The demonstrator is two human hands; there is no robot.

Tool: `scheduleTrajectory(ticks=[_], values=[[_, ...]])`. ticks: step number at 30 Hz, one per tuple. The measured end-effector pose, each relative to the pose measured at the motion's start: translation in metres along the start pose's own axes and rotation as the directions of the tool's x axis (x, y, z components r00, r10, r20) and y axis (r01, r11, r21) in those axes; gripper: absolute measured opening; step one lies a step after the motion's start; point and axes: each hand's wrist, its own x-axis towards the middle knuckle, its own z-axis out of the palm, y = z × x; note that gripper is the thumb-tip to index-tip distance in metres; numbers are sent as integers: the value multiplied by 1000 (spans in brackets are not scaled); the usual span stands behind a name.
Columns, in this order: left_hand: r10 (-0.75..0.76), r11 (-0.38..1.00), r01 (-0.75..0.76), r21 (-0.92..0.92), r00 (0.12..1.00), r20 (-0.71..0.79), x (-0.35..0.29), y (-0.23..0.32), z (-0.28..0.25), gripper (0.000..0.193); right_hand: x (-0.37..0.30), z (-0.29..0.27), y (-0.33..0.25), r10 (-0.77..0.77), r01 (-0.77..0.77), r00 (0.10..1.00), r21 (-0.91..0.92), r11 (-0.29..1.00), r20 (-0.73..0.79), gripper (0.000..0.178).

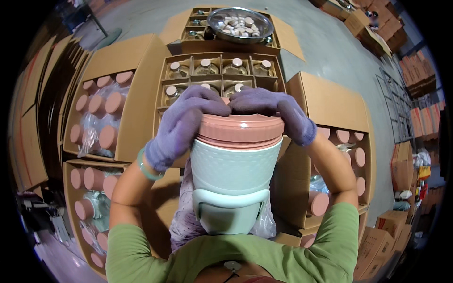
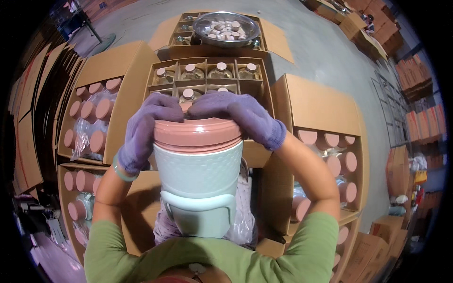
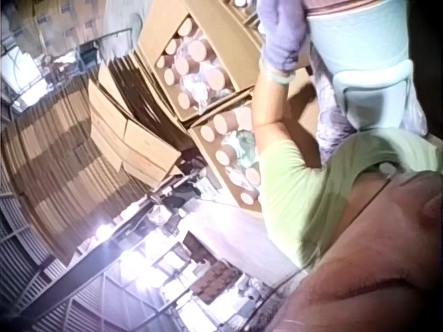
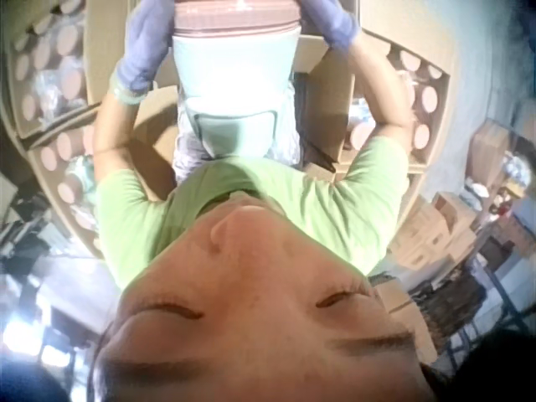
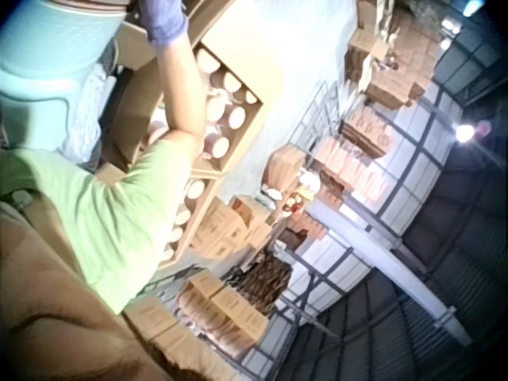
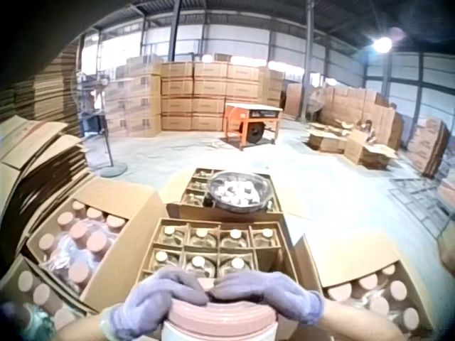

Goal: The person assembles cylindrical containers by inserting a metal bowl into the base, screwing on a pink lid, and placing a black rubber seal inside. They then insert a clear plastic bag into the container and place the assembled unit into a cardboard box. This process is repeated for multiple containers.

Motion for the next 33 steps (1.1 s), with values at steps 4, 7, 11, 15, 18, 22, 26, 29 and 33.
scheduleTrajectory(ticks=[4,7,11,15,18,22,26,29,33], values=[[4,907,-61,416,991,136,17,54,12,46,-8,27,18,160,-88,966,328,941,-201,32],[-52,941,7,337,991,125,18,57,9,41,-10,28,-5,274,-154,931,421,894,-242,36],[-402,915,388,-114,902,-157,-11,-14,5,41,-11,26,-66,-36,38,950,0,999,-309,46],[-31,979,55,196,992,-123,4,5,3,41,-12,9,-28,141,-214,903,-141,967,-406,46],[-130,992,130,1,991,-36,-1,-11,4,43,-11,21,-54,102,-106,950,5,994,-295,51],[-178,982,182,43,981,-76,2,-14,-11,39,-1,28,-57,186,-138,832,130,982,-522,55],[65,997,-64,39,998,-27,2,-18,1,36,-19,35,-42,349,-365,851,35,930,-392,41],[-328,937,330,-117,944,40,9,-48,8,36,-49,21,-40,325,-167,877,410,896,-353,45],[307,949,-313,-46,946,-106,12,-3,14,38,-32,36,-16,309,-360,714,48,932,-628,51]])
